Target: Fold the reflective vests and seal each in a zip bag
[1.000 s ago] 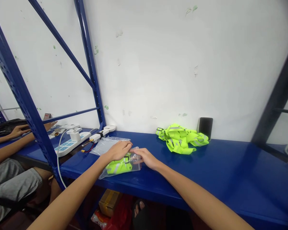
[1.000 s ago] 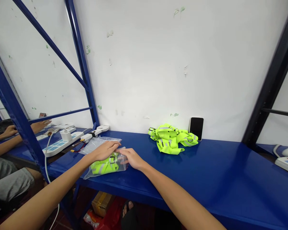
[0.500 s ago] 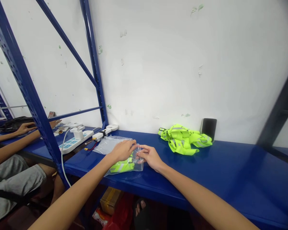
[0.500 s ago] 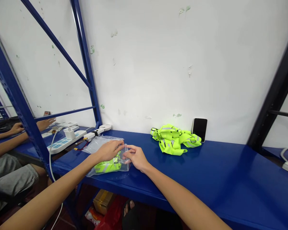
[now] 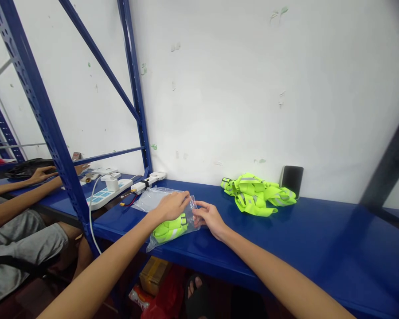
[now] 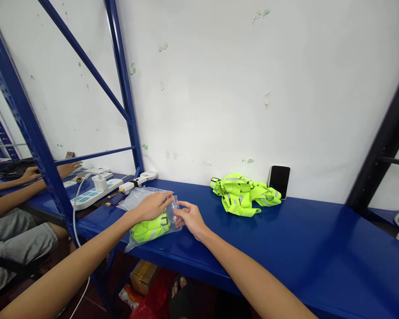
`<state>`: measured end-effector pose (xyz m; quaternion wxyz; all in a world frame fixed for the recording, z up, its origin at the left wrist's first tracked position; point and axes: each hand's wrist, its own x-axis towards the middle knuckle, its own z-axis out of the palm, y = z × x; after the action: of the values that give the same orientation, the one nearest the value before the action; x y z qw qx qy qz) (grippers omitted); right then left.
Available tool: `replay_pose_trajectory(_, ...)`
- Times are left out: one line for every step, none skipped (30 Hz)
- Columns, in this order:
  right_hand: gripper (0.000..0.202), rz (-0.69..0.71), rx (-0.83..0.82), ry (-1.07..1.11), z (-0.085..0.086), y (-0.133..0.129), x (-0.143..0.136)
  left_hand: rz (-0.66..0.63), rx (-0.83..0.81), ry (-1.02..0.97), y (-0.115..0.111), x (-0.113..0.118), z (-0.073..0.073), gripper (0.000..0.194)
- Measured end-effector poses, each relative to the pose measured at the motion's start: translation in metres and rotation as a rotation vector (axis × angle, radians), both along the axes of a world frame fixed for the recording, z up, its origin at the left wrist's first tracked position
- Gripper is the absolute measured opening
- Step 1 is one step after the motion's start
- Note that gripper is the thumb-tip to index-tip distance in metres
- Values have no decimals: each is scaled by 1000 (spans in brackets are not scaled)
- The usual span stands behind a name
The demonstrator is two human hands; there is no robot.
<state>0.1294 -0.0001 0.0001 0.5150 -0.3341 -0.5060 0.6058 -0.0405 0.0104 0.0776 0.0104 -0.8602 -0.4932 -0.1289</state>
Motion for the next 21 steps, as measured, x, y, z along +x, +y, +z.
replay_pose_trajectory(58, -5, -2, -2, 0, 0, 0, -6, 10, -5, 0, 0, 0, 41)
replay_pose_trajectory(53, -15, 2, -2, 0, 0, 0, -9, 20, -11, 1, 0, 0, 39)
replay_pose_trajectory(49, -29, 5, -2, 0, 0, 0, -7, 28, -17, 2, 1, 1, 37)
replay_pose_trajectory(46, -44, 5, -6, 0, 0, 0, 0, 32, -23, 3, 1, 1, 36)
replay_pose_trajectory(41, -54, 2, -9, 1, -1, 0, 13, 29, -27, 3, 2, 1, 34)
replay_pose_trajectory(36, -60, -2, -9, 1, -1, -1, 34, 23, -28, 4, 4, 1, 33)
replay_pose_trajectory(31, -59, -7, -6, 1, -2, -1, 61, 19, -26, 5, 5, 0, 31)
replay_pose_trajectory(28, -60, -9, -4, 1, -2, -2, 94, 21, -21, 5, 7, -1, 31)
replay_pose_trajectory(26, -68, -7, -2, 1, -2, -2, 129, 30, -13, 4, 10, -3, 31)
replay_pose_trajectory(24, -81, -1, -6, 1, -2, -3, 165, 46, -3, 4, 12, -6, 32)
replay_pose_trajectory(23, -100, 6, -19, 1, -1, -3, 194, 66, 8, 3, 15, -8, 34)
replay_pose_trajectory(23, -124, 11, -42, 0, 0, -3, 214, 83, 19, 2, 17, -11, 35)
replay_pose_trajectory(23, -147, 16, -69, 0, 1, -2, 223, 94, 27, 0, 18, -13, 36)
replay_pose_trajectory(23, -163, 19, -94, -1, 2, -1, 222, 100, 31, -1, 19, -15, 37)
replay_pose_trajectory(24, -171, 22, -112, -2, 3, 0, 214, 105, 33, -2, 20, -16, 37)
replay_pose_trajectory(24, -172, 24, -122, -2, 5, 1, 203, 109, 32, -3, 19, -17, 38)
replay_pose_trajectory(25, -169, 23, -126, -3, 6, 2, 192, 114, 29, -3, 19, -18, 38)
replay_pose_trajectory(25, -157, 18, -125, -4, 7, 2, 183, 120, 26, -4, 18, -18, 38)
replay_pose_trajectory(27, -140, 9, -126, -4, 8, 3, 174, 124, 25, -3, 17, -18, 38)
replay_pose_trajectory(30, -120, -5, -131, -5, 9, 3, 165, 124, 26, -3, 17, -19, 36)
replay_pose_trajectory(31, -98, -20, -141, -5, 10, 4, 157, 121, 28, -2, 16, -19, 35)
